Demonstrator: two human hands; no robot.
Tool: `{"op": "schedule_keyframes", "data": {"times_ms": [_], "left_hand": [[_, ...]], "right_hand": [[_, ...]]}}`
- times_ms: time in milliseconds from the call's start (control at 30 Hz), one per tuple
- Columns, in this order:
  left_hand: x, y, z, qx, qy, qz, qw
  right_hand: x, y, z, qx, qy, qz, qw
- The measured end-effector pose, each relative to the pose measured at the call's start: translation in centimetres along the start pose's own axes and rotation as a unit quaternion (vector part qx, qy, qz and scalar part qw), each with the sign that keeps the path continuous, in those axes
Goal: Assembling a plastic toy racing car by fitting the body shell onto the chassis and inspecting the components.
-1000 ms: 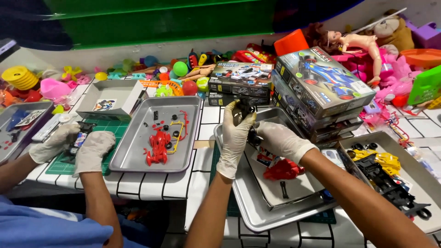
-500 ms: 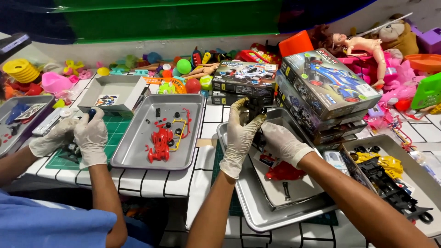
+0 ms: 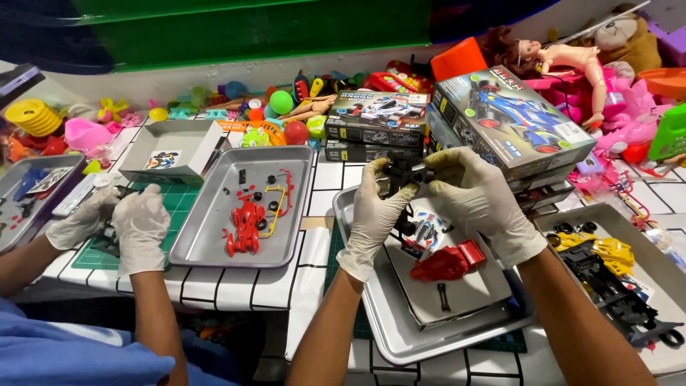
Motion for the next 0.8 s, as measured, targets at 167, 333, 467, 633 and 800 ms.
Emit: {"op": "schedule_keyframes", "data": {"times_ms": [167,333,467,633,800], "left_hand": [[0.0,-1.1,-0.6,-0.009,-0.006,0.027,1.000],[-0.3,-0.8,-0.4,-0.011,-0.017,0.048,0.999],[-0.2,-1.1,-0.5,0.003,-0.019,0.058,0.998],[0.1,-1.5,-0.7,0.014,-0.010,0.065,0.998],[1.0,-2.3,-1.0,0.023,0.046,0.033,0.998]], "right_hand": [[0.8,-0.4,-0.1,0.003,-0.007,0.002,1.000],[0.8,0.1,-0.4,0.007,-0.014,-0.006,1.000],[0.5,1.0,-0.6,-0.017,-0.017,-0.056,0.998],[-0.1,0.2,-0.7,-0.027,-0.019,-0.071,0.997],[-0.2,-2.0,-0.6,-0.017,-0.011,-0.042,0.999]]}}
Point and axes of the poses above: each hand's wrist, its own z-axis towards the middle knuckle, its own x-axis out of the palm, y = z × x, the point moved 10 cm from there along z, towards the middle knuckle, and after that the axes turned 5 degrees about -x, right-handed, at the moved point
